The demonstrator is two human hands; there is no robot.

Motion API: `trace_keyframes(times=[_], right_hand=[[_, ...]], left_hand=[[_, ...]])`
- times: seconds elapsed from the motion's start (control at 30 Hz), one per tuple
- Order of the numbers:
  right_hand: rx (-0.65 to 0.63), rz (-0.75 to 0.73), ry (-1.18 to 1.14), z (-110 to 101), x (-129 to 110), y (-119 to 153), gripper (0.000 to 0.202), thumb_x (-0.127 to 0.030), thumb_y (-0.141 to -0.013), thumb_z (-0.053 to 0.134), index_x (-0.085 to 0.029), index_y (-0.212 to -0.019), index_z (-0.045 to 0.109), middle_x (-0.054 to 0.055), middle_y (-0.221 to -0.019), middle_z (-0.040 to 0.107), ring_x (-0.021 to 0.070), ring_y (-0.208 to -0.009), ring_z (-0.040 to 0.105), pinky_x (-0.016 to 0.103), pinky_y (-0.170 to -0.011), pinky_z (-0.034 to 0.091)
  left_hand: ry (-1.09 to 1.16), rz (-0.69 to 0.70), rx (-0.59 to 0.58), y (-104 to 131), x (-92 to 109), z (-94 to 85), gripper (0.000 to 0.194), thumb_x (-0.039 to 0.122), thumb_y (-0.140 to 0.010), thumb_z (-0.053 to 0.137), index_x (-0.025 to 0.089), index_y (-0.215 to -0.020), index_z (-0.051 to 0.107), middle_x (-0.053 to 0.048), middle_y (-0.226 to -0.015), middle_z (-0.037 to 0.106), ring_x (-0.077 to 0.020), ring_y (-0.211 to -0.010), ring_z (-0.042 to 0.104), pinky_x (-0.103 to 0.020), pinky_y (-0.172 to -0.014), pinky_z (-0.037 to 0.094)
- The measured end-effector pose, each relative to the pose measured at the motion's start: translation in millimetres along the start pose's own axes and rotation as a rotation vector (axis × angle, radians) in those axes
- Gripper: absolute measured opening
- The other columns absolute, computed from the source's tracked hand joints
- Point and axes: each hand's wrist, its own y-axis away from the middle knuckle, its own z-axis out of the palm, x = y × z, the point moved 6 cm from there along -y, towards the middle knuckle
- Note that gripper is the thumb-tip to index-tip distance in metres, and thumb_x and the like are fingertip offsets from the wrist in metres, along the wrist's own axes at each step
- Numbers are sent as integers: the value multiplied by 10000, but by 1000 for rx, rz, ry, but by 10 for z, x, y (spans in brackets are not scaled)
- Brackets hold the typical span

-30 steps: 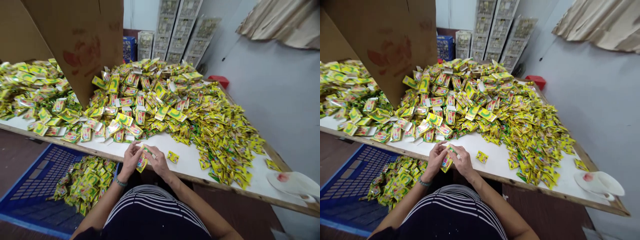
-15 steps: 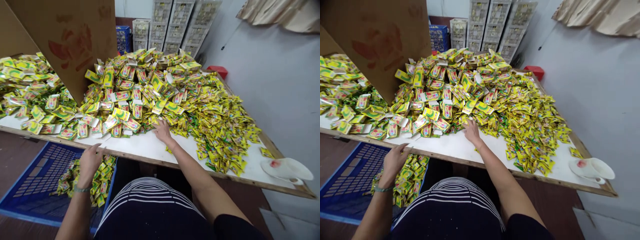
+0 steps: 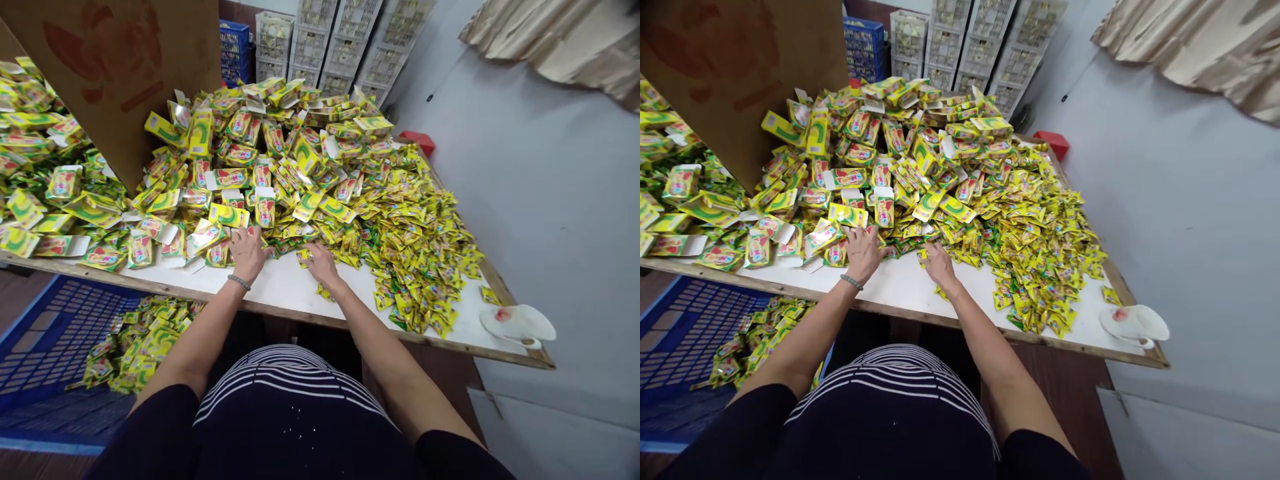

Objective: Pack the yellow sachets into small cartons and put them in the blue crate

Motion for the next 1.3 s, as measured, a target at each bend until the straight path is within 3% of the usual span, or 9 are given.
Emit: trace_keyframes(times=[0.17, 0.33, 0.43, 0.53, 0.63, 0.8, 0.97, 1.07, 1.3], right_hand=[[98, 256, -232, -200, 341, 352, 343, -286, -757, 661, -189, -1087, 667, 75, -1026, 697, 252, -930, 630, 396, -871, 490], [173, 360, -433, -553, 625, 608, 476, -388, -717, 695, -201, -1145, 601, 3, -807, 637, 188, -720, 572, 328, -705, 470], [110, 341, -517, -574, 564, 629, 546, -394, -673, 734, -209, -1161, 574, -37, -706, 581, 178, -670, 560, 306, -655, 449], [46, 323, -436, -440, 348, 597, 426, -364, -634, 758, -217, -1013, 633, -48, -665, 531, 174, -660, 539, 308, -661, 433], [62, 313, -603, -271, 92, 549, 409, -402, -673, 744, -213, -1015, 625, -53, -664, 528, 168, -668, 552, 306, -670, 453], [117, 206, -973, -220, -316, 354, 404, -468, -722, 743, -223, -1006, 594, -41, -744, 588, 156, -736, 597, 317, -757, 517], [113, 154, -1056, -324, -539, 199, 438, -527, -730, 736, -230, -1012, 581, -36, -763, 599, 149, -762, 597, 317, -775, 532], [37, 155, -1073, -237, -598, 262, 438, -532, -730, 740, -230, -1002, 577, -24, -801, 635, 152, -774, 610, 319, -764, 541], [-20, 154, -958, 48, -677, 462, 367, -463, -733, 736, -224, -979, 606, 33, -893, 703, 196, -838, 679, 355, -829, 554]], left_hand=[[80, 34, 54, 207, -213, -30, 411, 293, -920, 470, 148, -1278, 612, -192, -1145, 634, -337, -1098, 569, -436, -926, 427], [403, -58, 228, 496, -627, -258, 466, 283, -888, 505, 168, -1333, 579, -134, -1135, 671, -255, -1010, 625, -386, -920, 473], [705, -125, 89, 597, -723, -98, 575, 323, -796, 607, 190, -1354, 561, -60, -1014, 675, -191, -865, 633, -332, -823, 513], [1030, -203, -130, 675, -675, 212, 642, 359, -666, 720, 141, -1260, 617, -23, -873, 649, -158, -767, 607, -310, -758, 517], [1269, -258, -215, 747, -626, 363, 652, 355, -580, 802, 116, -1167, 654, -37, -894, 667, -161, -802, 618, -330, -801, 520], [1407, -190, -391, 876, -562, 271, 529, 306, -593, 852, 133, -1066, 691, -84, -1017, 724, -211, -943, 664, -387, -935, 511], [1592, -273, -519, 991, -550, 220, 649, 326, -679, 829, 191, -1277, 617, -58, -973, 733, -180, -859, 682, -315, -797, 541], [1728, -339, -601, 1052, -426, 294, 664, 338, -716, 799, 227, -1337, 589, -65, -1022, 736, -178, -844, 695, -309, -770, 547], [1531, -137, -514, 952, 8, 473, 564, 484, -695, 815, 136, -1125, 704, -97, -1122, 741, -239, -1010, 670, -331, -903, 506]])
